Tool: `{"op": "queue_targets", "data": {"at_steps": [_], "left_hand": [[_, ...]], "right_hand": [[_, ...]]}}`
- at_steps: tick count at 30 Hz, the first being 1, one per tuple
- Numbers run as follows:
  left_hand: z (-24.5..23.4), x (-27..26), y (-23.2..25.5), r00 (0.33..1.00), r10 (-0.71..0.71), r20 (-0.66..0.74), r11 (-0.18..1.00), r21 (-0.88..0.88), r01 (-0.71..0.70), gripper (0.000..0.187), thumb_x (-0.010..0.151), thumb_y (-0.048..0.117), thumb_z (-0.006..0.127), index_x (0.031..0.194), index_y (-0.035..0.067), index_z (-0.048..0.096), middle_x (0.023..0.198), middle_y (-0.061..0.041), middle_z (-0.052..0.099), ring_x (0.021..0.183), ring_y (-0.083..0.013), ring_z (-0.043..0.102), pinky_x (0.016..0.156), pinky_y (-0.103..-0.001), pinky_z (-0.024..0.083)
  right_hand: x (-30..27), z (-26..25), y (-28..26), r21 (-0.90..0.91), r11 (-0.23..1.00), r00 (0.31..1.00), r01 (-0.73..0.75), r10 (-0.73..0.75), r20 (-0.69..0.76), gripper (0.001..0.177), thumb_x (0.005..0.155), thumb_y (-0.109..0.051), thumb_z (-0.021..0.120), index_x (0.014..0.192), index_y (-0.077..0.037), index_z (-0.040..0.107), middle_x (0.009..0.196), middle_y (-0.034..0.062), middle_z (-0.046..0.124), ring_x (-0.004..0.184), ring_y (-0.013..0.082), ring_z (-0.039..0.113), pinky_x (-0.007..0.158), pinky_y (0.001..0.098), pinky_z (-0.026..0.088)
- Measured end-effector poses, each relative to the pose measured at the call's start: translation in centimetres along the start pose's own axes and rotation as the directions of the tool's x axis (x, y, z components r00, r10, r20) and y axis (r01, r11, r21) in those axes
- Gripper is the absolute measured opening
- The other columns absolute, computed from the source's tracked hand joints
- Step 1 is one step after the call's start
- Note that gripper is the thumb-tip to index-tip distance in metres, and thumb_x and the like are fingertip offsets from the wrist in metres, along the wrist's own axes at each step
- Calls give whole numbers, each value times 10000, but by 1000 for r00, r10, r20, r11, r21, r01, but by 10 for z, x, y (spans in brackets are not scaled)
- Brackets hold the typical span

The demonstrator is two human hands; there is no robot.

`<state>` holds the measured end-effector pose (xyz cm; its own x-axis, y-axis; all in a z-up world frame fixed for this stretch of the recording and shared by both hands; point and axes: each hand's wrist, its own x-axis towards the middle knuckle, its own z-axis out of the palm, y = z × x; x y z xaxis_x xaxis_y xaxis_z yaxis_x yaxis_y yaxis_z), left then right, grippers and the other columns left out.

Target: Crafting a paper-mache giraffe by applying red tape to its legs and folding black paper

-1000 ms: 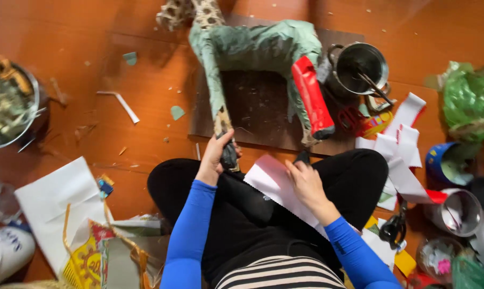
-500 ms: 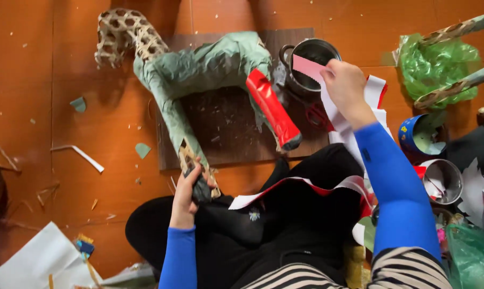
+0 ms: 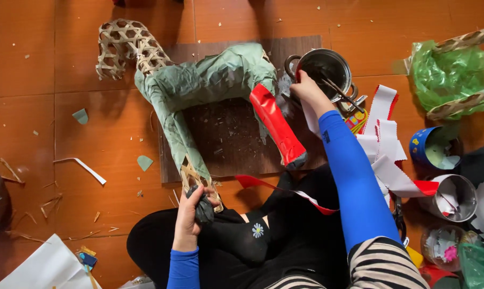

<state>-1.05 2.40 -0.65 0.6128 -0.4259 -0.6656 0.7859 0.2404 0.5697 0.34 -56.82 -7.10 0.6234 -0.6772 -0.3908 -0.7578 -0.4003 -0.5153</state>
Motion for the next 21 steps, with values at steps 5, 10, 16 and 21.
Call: {"op": "queue_targets", "data": {"at_steps": [5,10,16,21], "left_hand": [[42,-21,22,996,-48,-72,999,-6,48,515,986,116,771,1437,5,550,1291,-187,739,1123,-385,758,984,-654,596],[22,-3,10,994,-76,74,982,-166,87,478,1015,77,720,1450,43,525,1266,-317,687,1047,-493,748,928,-698,600],[14,10,4,983,4,183,978,-204,34,404,1031,129,739,1409,108,597,832,-143,659,661,-289,702,620,-440,604],[17,20,-4,999,-41,30,970,-238,47,455,985,329,868,1290,154,578,788,-196,657,582,-308,714,532,-503,672]], "right_hand": [[-1,0,9,-201,967,984,155,-169,-57,478,994,-325,573,1294,-3,761,1166,304,780,1200,515,711,1027,615,551],[-141,-106,-54,-292,891,930,348,-288,228,367,983,-158,554,1220,-27,803,1117,303,790,1143,540,703,1005,582,537],[-283,-149,-95,120,823,822,555,-565,73,383,1065,59,525,1410,60,692,1122,217,699,1020,338,579,897,459,450],[-379,7,-95,50,658,641,751,-709,-295,256,1084,70,604,1317,55,706,1098,184,733,832,276,627,692,373,489]]}}
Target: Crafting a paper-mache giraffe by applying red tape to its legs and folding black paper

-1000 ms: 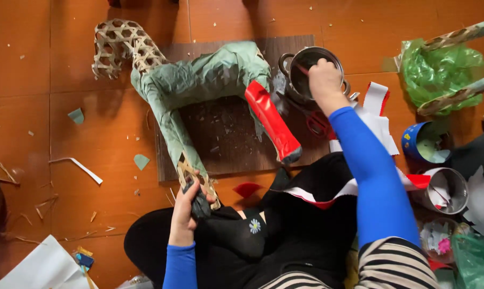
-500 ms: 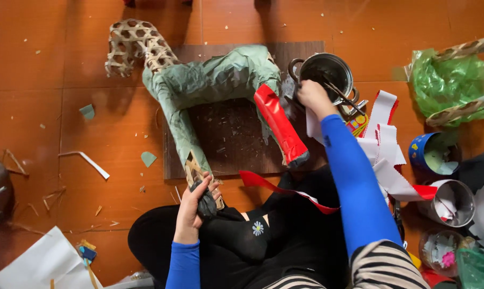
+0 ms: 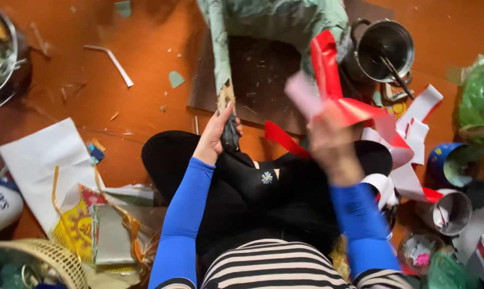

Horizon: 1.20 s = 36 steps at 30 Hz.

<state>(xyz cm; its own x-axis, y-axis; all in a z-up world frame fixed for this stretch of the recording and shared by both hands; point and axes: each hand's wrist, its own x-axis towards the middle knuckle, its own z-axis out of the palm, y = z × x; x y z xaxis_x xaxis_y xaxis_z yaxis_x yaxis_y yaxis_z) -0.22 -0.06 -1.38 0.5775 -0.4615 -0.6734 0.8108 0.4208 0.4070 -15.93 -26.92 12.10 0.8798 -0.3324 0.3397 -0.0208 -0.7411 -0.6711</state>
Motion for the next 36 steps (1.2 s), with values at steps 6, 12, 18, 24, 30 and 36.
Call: {"op": "queue_targets", "data": {"at_steps": [6,12,18,24,30,36], "left_hand": [[-4,4,14,999,-23,-39,977,-212,14,620,906,686,800,1217,162,692,812,-176,742,576,-237,734,523,-425,671],[4,-101,33,883,458,-99,884,159,-440,520,1160,579,412,1194,137,684,1016,-48,664,990,-153,678,971,-326,575],[-8,-105,3,867,487,-109,826,380,-416,299,1090,361,737,1165,74,777,980,-71,724,941,-190,701,907,-403,635],[5,-116,9,857,490,-159,827,395,-400,705,1146,602,445,1075,22,838,924,-113,784,934,-195,755,876,-365,658],[8,-118,8,838,535,-111,769,476,-428,501,1108,474,678,1136,-10,803,1010,-142,757,1002,-236,723,923,-431,651],[4,-100,17,809,581,-88,489,832,-262,366,923,440,923,1014,101,820,966,-75,728,898,-197,735,811,-373,614]], "right_hand": [[-23,141,-93,619,779,990,99,-138,15,594,1021,220,477,1546,-18,622,1660,231,520,1596,429,405,1309,519,359],[-24,168,-88,369,910,966,191,-240,91,542,1077,-18,533,1595,-153,620,1729,116,464,1644,367,342,1353,526,186],[-29,159,-83,226,928,927,295,-336,169,643,1006,-207,654,1642,-155,572,1759,143,418,1673,350,280,1370,497,82],[-42,134,-84,202,921,916,334,-367,160,577,1049,-240,650,1608,-108,594,1715,166,481,1621,379,388,1347,512,187],[-34,134,-91,389,908,941,156,-257,222,595,1032,-65,629,1621,-54,543,1627,150,588,1560,384,487,1319,560,266],[-24,121,-98,417,901,937,122,-244,251,504,1021,31,612,1522,-16,619,1493,170,686,1474,353,586,1279,557,361]]}}
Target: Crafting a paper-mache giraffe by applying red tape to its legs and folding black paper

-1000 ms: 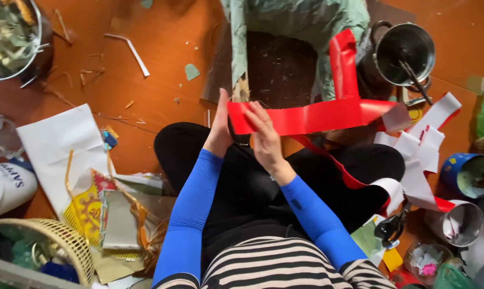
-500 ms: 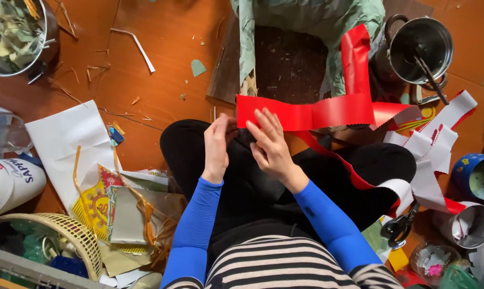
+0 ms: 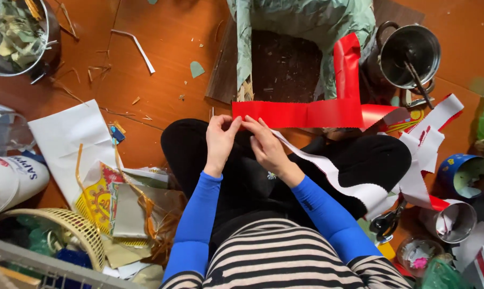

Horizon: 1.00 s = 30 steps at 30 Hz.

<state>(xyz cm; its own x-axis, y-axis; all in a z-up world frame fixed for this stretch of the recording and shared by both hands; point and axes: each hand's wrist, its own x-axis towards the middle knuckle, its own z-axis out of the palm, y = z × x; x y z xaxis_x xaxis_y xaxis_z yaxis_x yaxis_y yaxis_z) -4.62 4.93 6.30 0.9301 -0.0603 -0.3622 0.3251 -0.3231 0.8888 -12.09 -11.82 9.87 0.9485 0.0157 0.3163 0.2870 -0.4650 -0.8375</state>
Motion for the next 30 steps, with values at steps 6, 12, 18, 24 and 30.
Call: {"op": "queue_targets", "data": {"at_steps": [6,12,18,24,30], "left_hand": [[-8,0,11,999,-5,34,992,-128,10,228,1009,315,853,978,95,802,853,-27,710,840,-102,640,727,-308,556],[-16,0,-5,996,-80,43,966,-243,88,233,1016,261,854,1016,51,753,865,-62,675,860,-148,632,736,-296,550],[-15,9,-36,970,-229,82,830,-504,239,171,1010,170,818,986,64,686,863,-41,722,818,-138,741,703,-259,643],[2,12,-58,933,-359,15,739,-606,294,173,971,137,845,951,88,680,822,-40,734,745,-152,762,638,-300,680],[22,-5,-9,994,58,-88,963,-257,-78,383,977,-89,724,1305,28,566,1127,-160,583,1122,-296,679,977,-469,588]], "right_hand": [[-43,-15,21,93,914,915,-396,401,-38,186,1097,-245,675,986,-196,815,782,-50,749,715,168,737,771,323,611],[-26,5,46,763,-144,361,-631,816,452,504,1114,-520,528,929,-96,727,643,-12,682,483,66,617,462,220,500],[-50,32,87,936,-75,353,-344,913,203,248,978,-84,870,1129,-48,677,1046,46,724,939,199,754,930,363,630],[-12,20,30,923,5,347,-385,927,140,242,946,-79,902,1050,-4,698,817,13,624,621,50,592,620,189,559],[-6,21,29,898,90,340,-431,938,69,286,909,-104,934,1097,0,746,866,13,715,671,50,671,565,122,538]]}}
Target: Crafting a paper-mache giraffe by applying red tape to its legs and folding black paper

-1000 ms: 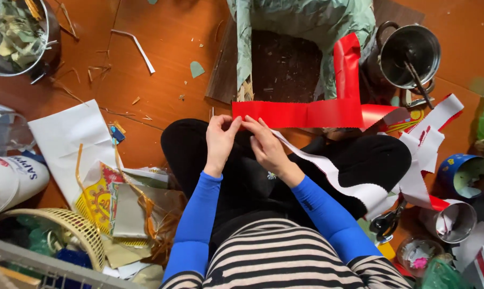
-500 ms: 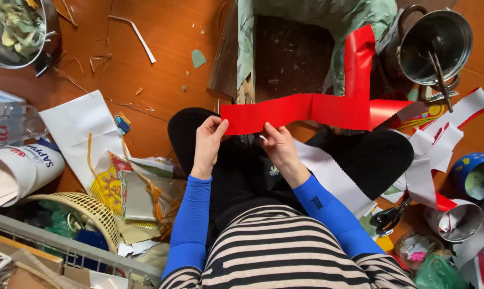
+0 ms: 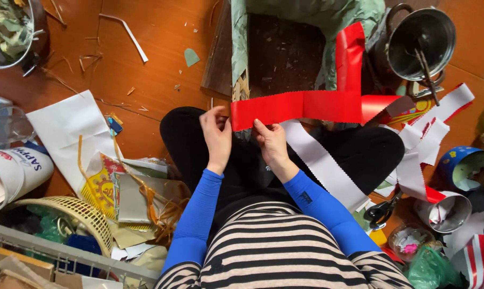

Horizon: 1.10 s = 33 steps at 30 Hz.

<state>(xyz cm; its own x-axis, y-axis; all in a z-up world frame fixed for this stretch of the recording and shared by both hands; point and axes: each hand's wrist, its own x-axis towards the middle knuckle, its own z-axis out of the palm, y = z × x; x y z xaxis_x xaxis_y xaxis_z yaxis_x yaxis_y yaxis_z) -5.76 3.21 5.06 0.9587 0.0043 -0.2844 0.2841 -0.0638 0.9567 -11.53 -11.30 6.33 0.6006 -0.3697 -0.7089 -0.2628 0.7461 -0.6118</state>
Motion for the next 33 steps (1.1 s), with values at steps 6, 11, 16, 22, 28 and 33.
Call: {"op": "queue_targets", "data": {"at_steps": [6,11,16,22,28,33], "left_hand": [[3,-10,60,988,70,139,909,399,-121,321,1089,10,559,1349,27,747,1245,-259,706,1223,-458,688,1037,-522,589],[22,17,33,921,-289,261,908,379,177,855,937,551,853,1571,93,507,1289,-302,710,1256,-513,692,981,-602,586],[21,21,21,921,-305,243,907,369,203,856,897,577,891,1538,132,538,1293,-281,712,1239,-491,707,990,-578,583],[26,15,41,916,-321,241,897,389,212,801,994,554,744,1626,198,405,1293,-349,697,1260,-535,682,1038,-607,565],[23,16,85,858,-274,435,943,296,151,759,1097,591,274,1714,152,216,1350,-508,610,1323,-669,563,1098,-723,484],[19,22,63,863,-272,426,946,284,158,749,1143,624,213,1723,152,268,1485,-469,549,1396,-626,519,1147,-693,472]], "right_hand": [[3,-2,6,-41,999,999,-16,14,-39,351,901,-138,948,1102,49,729,838,50,696,672,83,705,645,221,634],[13,7,3,-51,998,999,-39,38,-13,302,895,-125,953,968,44,713,796,65,694,667,131,702,670,263,640],[-9,-15,-16,-488,867,989,102,-38,140,647,1084,-382,761,536,-95,573,466,43,478,419,115,477,453,243,425],[-35,47,-57,-654,690,939,310,-113,326,568,1177,-374,383,1637,-42,348,1640,301,451,1556,446,384,1300,586,283],[-8,87,-56,-748,624,946,229,38,321,893,1140,-606,380,1761,-33,92,1656,446,354,1583,534,313,1318,634,254],[37,95,-47,-656,744,968,127,52,246,950,1099,-543,595,1725,48,194,1692,400,348,1608,477,322,1320,610,254]]}}
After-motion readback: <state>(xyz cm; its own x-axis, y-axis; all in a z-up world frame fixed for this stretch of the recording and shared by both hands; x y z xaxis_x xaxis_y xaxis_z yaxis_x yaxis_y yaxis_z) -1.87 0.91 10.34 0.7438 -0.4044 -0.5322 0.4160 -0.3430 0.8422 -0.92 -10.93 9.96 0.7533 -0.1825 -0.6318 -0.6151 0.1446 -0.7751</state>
